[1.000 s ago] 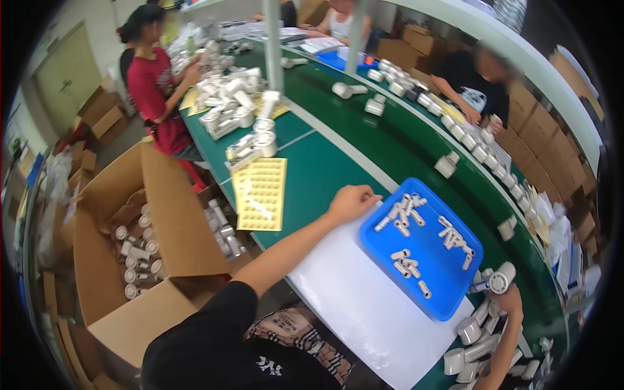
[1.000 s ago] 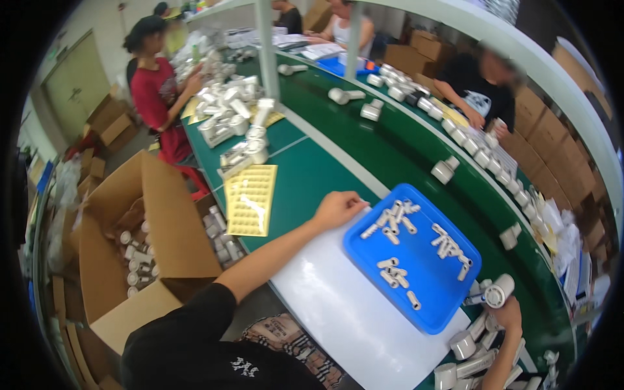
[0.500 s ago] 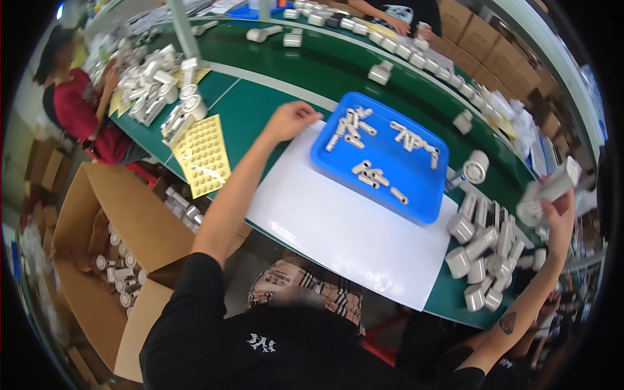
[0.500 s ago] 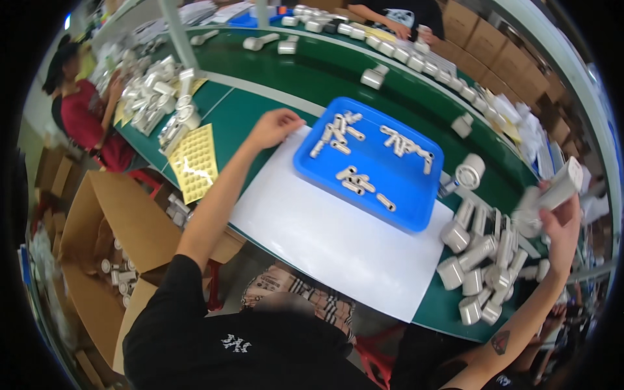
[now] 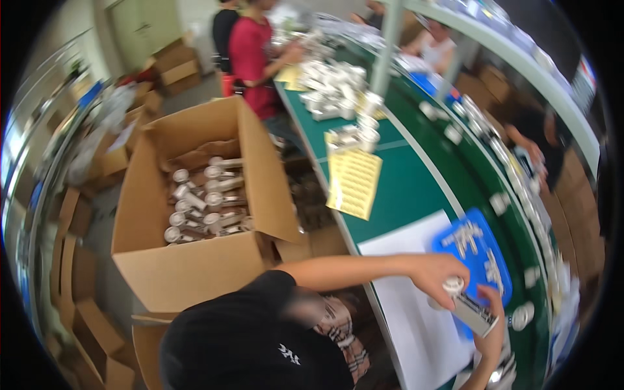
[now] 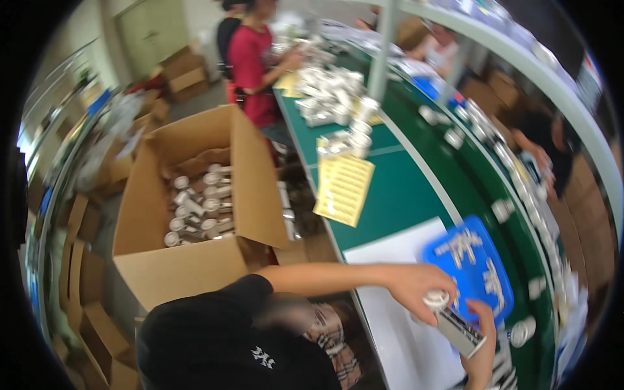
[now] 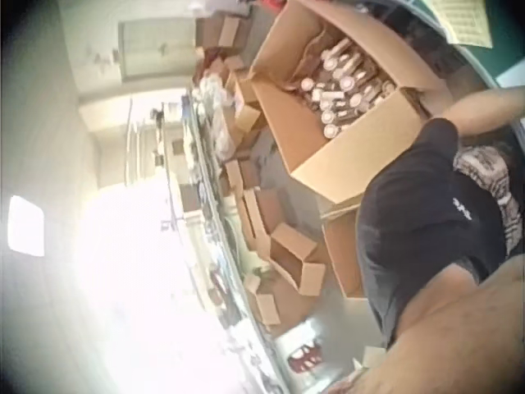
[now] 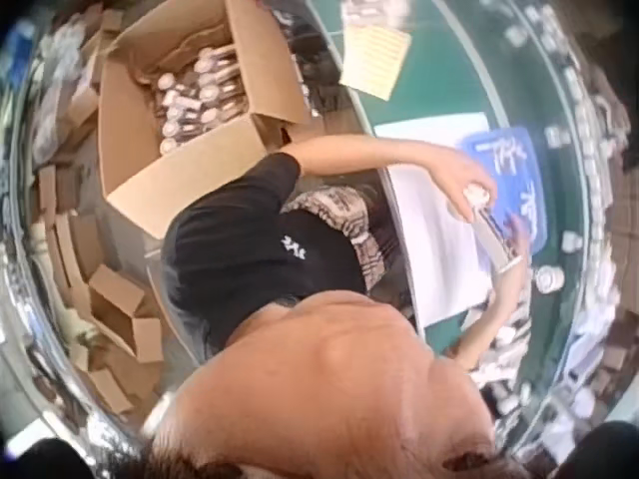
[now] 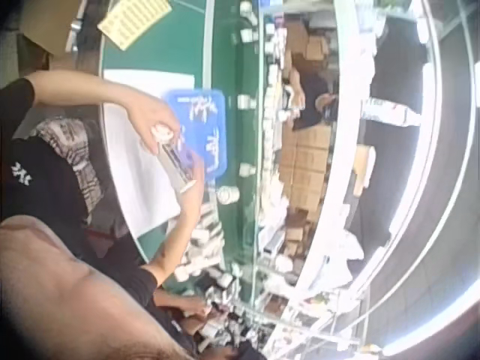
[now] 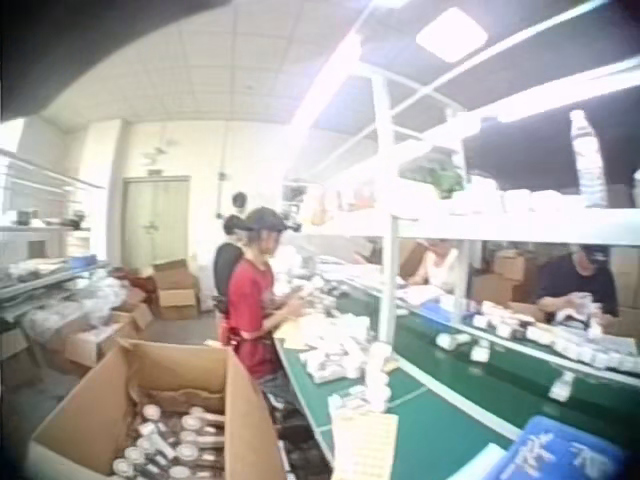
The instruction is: The person assembles portable fans at a workstation by attaching small plastic parts and pressing casing components together by hand. The person also walks across the workshop floor to retrieve a box of parts.
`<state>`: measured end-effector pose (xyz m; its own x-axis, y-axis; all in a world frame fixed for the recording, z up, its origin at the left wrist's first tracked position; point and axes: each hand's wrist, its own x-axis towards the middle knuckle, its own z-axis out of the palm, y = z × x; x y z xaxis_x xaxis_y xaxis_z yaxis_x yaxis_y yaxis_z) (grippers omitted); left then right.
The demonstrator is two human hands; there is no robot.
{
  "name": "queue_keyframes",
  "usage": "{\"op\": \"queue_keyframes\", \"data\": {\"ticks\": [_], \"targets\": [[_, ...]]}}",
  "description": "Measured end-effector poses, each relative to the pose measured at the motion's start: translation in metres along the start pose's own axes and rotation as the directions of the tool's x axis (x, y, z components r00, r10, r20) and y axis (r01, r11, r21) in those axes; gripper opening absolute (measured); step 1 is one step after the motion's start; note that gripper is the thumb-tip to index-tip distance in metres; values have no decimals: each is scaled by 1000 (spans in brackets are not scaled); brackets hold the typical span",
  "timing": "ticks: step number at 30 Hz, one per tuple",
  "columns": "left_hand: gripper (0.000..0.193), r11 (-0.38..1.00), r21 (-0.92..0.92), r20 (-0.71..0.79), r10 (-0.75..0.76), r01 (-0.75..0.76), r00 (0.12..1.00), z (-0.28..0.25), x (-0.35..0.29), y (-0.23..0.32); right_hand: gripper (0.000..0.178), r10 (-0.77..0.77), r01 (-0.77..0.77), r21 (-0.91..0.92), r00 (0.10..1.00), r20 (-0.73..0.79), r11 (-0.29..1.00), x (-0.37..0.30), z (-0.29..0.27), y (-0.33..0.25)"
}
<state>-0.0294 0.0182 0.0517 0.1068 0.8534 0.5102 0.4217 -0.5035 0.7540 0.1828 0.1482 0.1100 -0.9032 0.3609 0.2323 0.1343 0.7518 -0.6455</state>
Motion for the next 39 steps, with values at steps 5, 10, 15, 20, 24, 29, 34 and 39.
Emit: {"op": "queue_keyframes", "data": {"ticks": [5, 10, 15, 20, 24, 29, 34, 39], "targets": [[47, 971, 195, -102, -122, 140, 987, 7, -17, -18, 41, 21, 11, -319, 995, 94, 948, 28, 10, 110], [41, 880, 362, 1, -329, 307, 944, 28, -24, -35, 22, 229, -164, -272, 946, 229, 948, 42, 17, 138], [45, 899, 319, 30, -326, 300, 945, 57, -32, -50, 23, 118, -65, -415, 987, 104, 908, 22, 25, 140], [49, 978, 206, -103, 63, -40, 993, 73, -28, -74, 22, 79, -83, -24, 987, -142, 996, 2, -7, 112], [47, 952, 300, -76, -40, 62, 996, 35, -41, -54, 18, 64, -8, 357, 987, -146, 934, 4, 22, 64], [41, 945, 309, -13, -109, 108, 994, 36, -22, -36, 30, 53, -30, 110, 977, -208, 993, -20, 60, 37], [38, 928, 309, 13, -225, 210, 974, 44, -26, -32, 26, -24, 14, -46, 974, -223, 999, -42, 81, 45], [37, 946, 273, -22, -177, 176, 984, 44, -30, -33, 20, 135, -130, 39, 975, -176, 991, -43, 79, 30]]}}
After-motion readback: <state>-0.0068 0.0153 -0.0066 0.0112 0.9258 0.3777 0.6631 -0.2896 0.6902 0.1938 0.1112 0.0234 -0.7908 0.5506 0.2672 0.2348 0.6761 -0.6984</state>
